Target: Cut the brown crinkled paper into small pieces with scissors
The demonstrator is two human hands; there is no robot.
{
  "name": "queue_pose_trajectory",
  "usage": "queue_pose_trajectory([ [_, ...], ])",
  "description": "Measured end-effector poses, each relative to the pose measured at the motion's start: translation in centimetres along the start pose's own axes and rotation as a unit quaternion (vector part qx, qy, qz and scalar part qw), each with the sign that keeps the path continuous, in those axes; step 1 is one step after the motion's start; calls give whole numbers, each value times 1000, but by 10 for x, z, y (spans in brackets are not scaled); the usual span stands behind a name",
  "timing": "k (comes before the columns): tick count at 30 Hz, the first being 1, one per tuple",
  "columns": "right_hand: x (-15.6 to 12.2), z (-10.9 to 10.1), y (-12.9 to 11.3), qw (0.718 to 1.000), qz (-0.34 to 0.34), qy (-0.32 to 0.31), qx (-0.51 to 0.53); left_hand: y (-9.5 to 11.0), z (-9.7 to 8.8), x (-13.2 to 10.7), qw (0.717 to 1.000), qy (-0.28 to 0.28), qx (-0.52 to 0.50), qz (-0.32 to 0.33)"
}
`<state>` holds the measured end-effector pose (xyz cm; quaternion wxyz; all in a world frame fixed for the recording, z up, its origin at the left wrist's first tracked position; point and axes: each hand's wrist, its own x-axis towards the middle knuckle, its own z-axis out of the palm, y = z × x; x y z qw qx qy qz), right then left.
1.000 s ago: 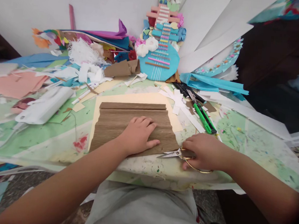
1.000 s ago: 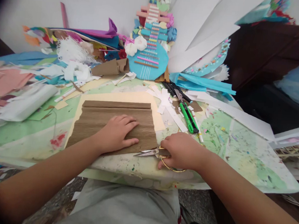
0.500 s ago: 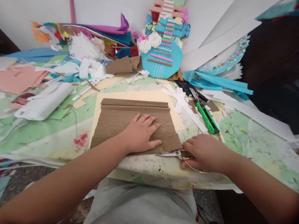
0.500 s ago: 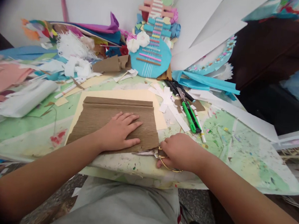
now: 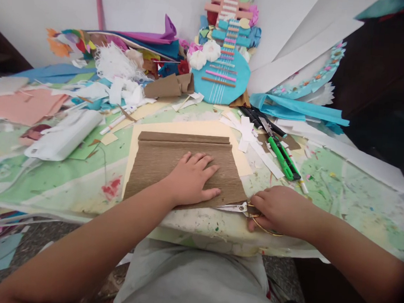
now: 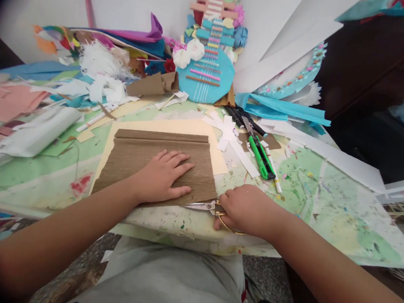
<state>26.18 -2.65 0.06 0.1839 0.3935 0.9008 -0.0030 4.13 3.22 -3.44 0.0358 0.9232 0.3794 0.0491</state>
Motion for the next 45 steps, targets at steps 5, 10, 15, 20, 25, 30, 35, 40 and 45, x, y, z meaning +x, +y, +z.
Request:
queue_pose_trajectory([
  [5,-2,-5,-3,1000,17,0,3,1,-2,0,1000,-1,-2,0],
  [10,-3,-11,-10,999,37,10,23,1,-2,0,1000,-1,-4,-1],
  [15,1,-14,-14,999,38,4,23,1,-1,0,1000,-1,-1,1],
  [20,6,-13,-14,999,34,3,24,1,-1,0,1000,2,1,2],
  [25,13,-15,-20,998,49,23,35,1,-2,0,1000,-1,0,2],
  [30,17,-15,-25,998,37,40,35,0,-2,0,1000,-2,-4,3],
  [35,17,-13,-24,999,27,35,23,0,-1,0,1000,-2,-10,2],
  [40,19,-14,-23,1000,7,27,9,-1,-1,0,1000,-1,-13,4],
  [45,19,-14,-24,1000,6,26,13,-2,-1,0,1000,-2,-15,4],
])
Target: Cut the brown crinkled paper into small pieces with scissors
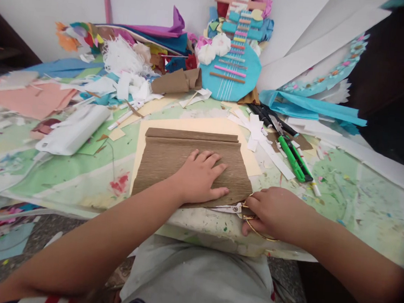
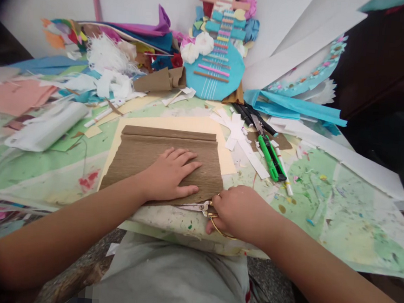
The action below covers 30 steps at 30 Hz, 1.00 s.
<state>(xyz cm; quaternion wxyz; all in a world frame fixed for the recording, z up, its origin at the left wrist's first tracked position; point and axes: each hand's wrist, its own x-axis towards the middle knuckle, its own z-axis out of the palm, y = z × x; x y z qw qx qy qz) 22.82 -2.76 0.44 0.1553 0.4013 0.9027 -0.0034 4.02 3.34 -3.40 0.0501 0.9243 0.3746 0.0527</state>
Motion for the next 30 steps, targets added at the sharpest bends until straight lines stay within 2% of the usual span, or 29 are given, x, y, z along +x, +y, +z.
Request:
queue_pose_trajectory([
  [8,0,1,1,1000,3,-4,12,0,1,0,1000,-1,4,-1],
  [15,-6,-1,-1,997,35,-20,66,-1,2,-1,1000,8,2,3],
  [21,-3,-4,-4,997,34,-33,55,0,1,-1,1000,6,4,3],
  [30,6,-9,-12,999,30,-10,30,0,1,-1,1000,10,10,8],
])
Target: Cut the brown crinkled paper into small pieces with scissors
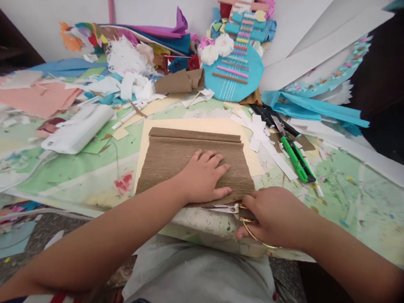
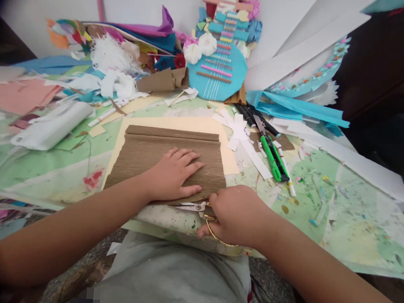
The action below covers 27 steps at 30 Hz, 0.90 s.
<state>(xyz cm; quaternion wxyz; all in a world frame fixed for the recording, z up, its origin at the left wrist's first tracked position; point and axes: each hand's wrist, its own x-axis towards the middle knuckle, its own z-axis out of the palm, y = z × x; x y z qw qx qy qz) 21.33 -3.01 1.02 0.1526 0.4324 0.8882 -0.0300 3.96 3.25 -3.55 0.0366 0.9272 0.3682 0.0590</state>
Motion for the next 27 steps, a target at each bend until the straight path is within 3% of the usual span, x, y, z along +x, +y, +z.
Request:
queue_pose_trajectory([
  [27,7,3,-6,999,-29,10,-31,-2,2,0,1000,14,1,6],
])
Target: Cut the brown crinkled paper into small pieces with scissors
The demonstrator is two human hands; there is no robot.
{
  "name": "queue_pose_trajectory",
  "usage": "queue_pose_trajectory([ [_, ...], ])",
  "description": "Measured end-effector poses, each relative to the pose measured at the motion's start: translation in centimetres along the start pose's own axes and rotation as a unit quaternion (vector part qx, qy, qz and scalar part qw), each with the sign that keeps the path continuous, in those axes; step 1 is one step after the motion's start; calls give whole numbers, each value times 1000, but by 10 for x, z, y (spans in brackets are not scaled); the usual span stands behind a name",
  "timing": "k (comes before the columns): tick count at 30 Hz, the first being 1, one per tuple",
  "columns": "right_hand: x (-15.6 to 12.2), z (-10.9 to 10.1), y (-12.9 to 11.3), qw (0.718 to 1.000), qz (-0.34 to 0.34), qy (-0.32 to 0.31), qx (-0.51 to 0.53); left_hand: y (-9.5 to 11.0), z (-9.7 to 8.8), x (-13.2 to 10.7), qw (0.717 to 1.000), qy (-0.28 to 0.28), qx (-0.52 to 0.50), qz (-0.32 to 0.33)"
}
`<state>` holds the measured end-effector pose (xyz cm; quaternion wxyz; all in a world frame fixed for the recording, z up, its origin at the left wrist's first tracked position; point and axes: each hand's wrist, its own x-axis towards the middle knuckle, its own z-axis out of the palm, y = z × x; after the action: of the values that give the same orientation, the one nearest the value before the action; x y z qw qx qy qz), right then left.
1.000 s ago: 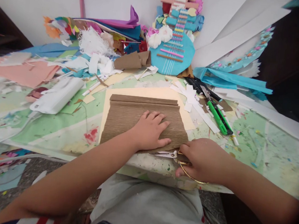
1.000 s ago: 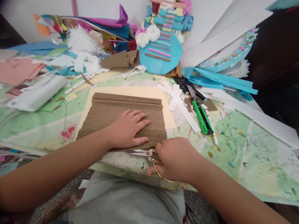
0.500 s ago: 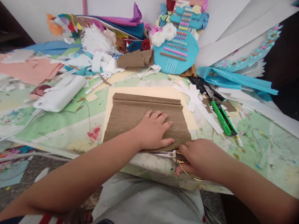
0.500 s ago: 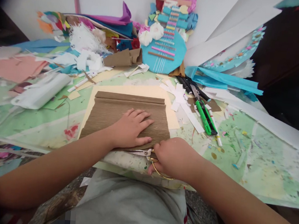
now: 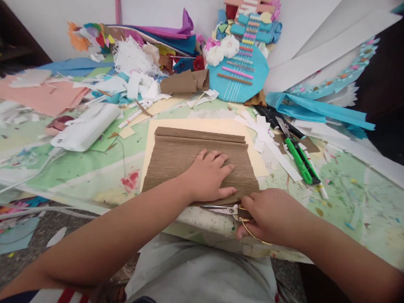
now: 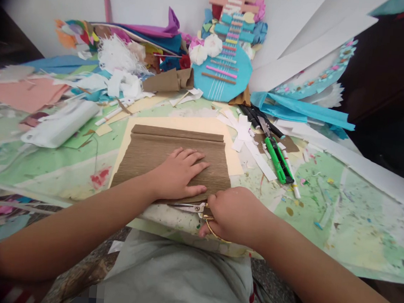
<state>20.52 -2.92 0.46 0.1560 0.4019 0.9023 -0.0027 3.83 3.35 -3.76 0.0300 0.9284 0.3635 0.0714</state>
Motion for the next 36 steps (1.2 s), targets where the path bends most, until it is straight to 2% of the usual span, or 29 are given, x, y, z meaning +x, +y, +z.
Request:
queue_pose_trajectory([
  [12,10,-3,-12,1000,3,2,13,0,1,-1,1000,7,-3,4],
  [20,13,-5,-23,999,14,34,-4,-2,1,0,1000,5,-1,5],
  [26,15,-8,-31,999,27,36,-14,-1,1,1,1000,4,-1,0],
  [36,18,-6,-26,1000,4,20,0,-4,-1,1,1000,-1,-24,10],
])
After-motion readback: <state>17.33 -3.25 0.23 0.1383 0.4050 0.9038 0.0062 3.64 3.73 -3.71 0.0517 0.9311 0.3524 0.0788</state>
